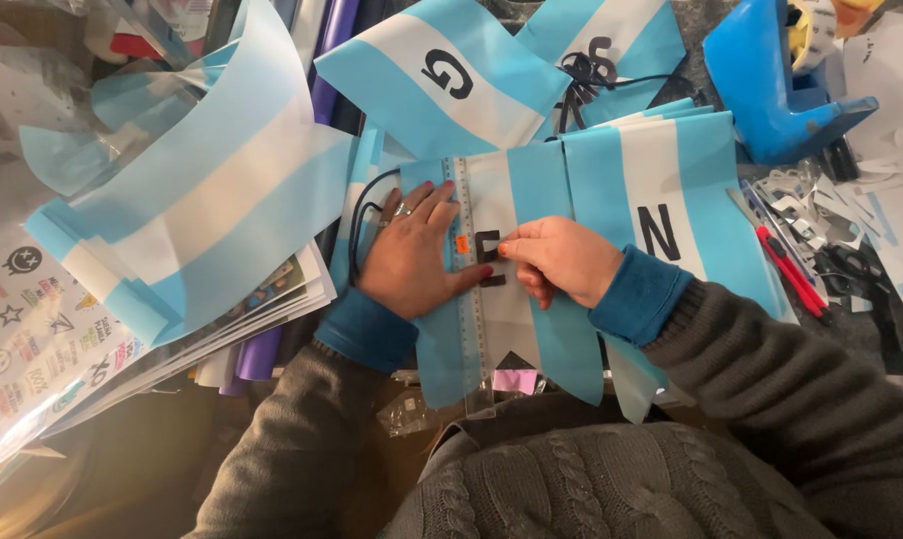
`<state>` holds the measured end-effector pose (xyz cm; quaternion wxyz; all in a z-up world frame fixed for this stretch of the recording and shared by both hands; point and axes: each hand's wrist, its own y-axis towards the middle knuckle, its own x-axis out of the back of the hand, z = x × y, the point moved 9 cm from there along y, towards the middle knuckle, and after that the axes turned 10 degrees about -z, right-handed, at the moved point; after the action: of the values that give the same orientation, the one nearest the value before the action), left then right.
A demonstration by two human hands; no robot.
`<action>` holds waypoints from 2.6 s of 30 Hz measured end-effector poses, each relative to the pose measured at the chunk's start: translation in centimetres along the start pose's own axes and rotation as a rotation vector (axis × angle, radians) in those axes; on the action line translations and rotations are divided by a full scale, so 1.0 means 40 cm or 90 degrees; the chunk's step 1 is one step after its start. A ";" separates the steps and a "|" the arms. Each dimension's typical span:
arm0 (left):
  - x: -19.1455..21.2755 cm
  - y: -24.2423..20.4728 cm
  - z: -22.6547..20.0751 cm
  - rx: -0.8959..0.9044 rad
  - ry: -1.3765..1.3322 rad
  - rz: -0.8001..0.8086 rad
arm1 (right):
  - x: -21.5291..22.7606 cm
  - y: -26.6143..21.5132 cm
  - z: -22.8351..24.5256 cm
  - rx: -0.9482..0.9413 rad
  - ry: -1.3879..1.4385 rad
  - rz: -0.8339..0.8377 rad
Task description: The recorder is assembling a banner by applying adhesive letters to flags and threading them onto a string.
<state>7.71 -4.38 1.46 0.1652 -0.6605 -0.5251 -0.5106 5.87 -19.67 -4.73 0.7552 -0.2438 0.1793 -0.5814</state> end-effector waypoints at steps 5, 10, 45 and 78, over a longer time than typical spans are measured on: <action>0.004 0.001 -0.006 0.007 0.013 0.000 | 0.003 -0.001 0.000 -0.008 -0.002 -0.009; 0.003 0.000 -0.009 0.005 0.029 0.002 | 0.008 0.000 0.012 0.001 -0.006 -0.007; 0.000 -0.002 -0.004 0.004 0.009 0.009 | -0.001 -0.105 0.189 0.739 -0.744 -0.196; -0.025 -0.011 0.027 -0.032 -0.027 -0.031 | -0.109 -0.185 0.045 0.802 -0.923 0.034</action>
<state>7.94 -3.92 0.00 0.1245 -0.6622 -0.5316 -0.5133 -0.10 -16.67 0.96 0.6876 -0.0893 -0.6715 -0.2615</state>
